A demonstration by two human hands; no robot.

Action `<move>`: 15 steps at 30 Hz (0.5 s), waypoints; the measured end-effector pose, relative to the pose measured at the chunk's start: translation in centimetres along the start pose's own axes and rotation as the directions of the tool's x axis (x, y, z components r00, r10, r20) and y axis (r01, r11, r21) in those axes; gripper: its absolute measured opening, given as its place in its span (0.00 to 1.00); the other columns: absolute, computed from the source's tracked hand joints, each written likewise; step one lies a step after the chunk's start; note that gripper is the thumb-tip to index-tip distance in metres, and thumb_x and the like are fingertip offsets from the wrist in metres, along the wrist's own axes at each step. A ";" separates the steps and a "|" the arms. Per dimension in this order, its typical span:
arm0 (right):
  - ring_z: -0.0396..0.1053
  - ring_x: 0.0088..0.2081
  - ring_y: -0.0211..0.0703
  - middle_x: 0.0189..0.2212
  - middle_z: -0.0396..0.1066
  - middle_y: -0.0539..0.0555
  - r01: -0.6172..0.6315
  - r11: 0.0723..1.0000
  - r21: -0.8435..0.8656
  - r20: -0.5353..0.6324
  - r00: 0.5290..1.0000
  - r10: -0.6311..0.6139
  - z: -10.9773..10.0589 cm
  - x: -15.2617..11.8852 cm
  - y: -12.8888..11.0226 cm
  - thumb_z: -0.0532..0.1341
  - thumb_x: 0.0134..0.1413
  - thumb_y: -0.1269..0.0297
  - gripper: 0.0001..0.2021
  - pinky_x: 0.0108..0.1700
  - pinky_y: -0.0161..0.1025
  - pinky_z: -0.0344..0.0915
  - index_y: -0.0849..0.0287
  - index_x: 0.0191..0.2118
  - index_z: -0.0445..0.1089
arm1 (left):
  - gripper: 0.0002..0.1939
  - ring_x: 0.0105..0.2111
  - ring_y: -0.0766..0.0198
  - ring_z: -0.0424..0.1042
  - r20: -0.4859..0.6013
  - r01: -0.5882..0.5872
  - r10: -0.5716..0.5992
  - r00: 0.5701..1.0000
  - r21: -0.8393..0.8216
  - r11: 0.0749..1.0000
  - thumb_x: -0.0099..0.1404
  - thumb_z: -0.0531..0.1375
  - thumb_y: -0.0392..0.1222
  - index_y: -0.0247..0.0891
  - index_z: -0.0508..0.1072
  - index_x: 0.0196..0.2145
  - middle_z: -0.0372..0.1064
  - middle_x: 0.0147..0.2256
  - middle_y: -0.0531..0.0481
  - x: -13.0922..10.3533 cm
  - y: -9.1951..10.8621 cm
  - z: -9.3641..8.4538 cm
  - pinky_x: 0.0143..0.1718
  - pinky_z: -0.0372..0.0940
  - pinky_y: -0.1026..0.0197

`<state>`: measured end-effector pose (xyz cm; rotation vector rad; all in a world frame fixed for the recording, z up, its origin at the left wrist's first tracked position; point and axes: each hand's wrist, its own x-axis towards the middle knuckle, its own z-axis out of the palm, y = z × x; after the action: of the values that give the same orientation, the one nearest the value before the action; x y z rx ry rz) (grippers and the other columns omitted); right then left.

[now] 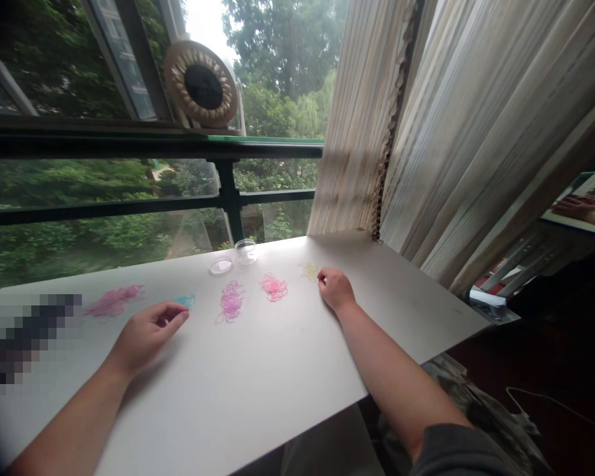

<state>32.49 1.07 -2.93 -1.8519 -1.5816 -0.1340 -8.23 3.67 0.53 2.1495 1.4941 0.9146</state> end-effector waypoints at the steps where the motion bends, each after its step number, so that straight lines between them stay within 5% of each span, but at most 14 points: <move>1: 0.67 0.33 0.43 0.27 0.73 0.53 0.008 1.000 0.002 0.007 1.000 -0.008 -0.1 0.0 -0.1 0.56 0.42 0.75 0.08 0.39 0.37 0.61 0.58 0.26 0.71 | 0.16 0.28 0.64 0.70 0.003 -0.004 0.004 1.000 0.002 1.000 0.55 0.57 0.54 0.40 0.74 0.31 0.73 0.28 0.52 0.0 0.1 0.0 0.31 0.63 0.64; 9: 0.66 0.26 0.39 0.24 0.72 0.50 -0.044 0.985 0.165 0.050 0.998 0.036 -0.9 -0.3 0.1 0.57 0.42 0.71 0.06 0.33 0.35 0.62 0.58 0.28 0.71 | 0.17 0.26 0.64 0.69 -0.006 -0.036 0.036 0.999 0.043 0.998 0.55 0.56 0.55 0.39 0.74 0.31 0.73 0.26 0.51 -0.1 0.3 -0.1 0.29 0.63 0.64; 15: 0.70 0.26 0.36 0.32 0.76 0.55 -0.146 0.915 0.376 0.035 0.989 0.143 -0.3 -0.3 1.6 0.48 0.50 0.71 0.12 0.29 0.33 0.66 0.62 0.35 0.67 | 0.15 0.25 0.64 0.69 -0.010 -0.058 0.059 0.998 0.074 0.996 0.54 0.57 0.55 0.41 0.74 0.30 0.72 0.25 0.53 -0.2 0.3 0.0 0.29 0.63 0.65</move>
<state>33.96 0.61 -3.58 -1.6533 -1.3543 0.2310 -8.09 3.36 0.66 2.2550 1.5000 0.9071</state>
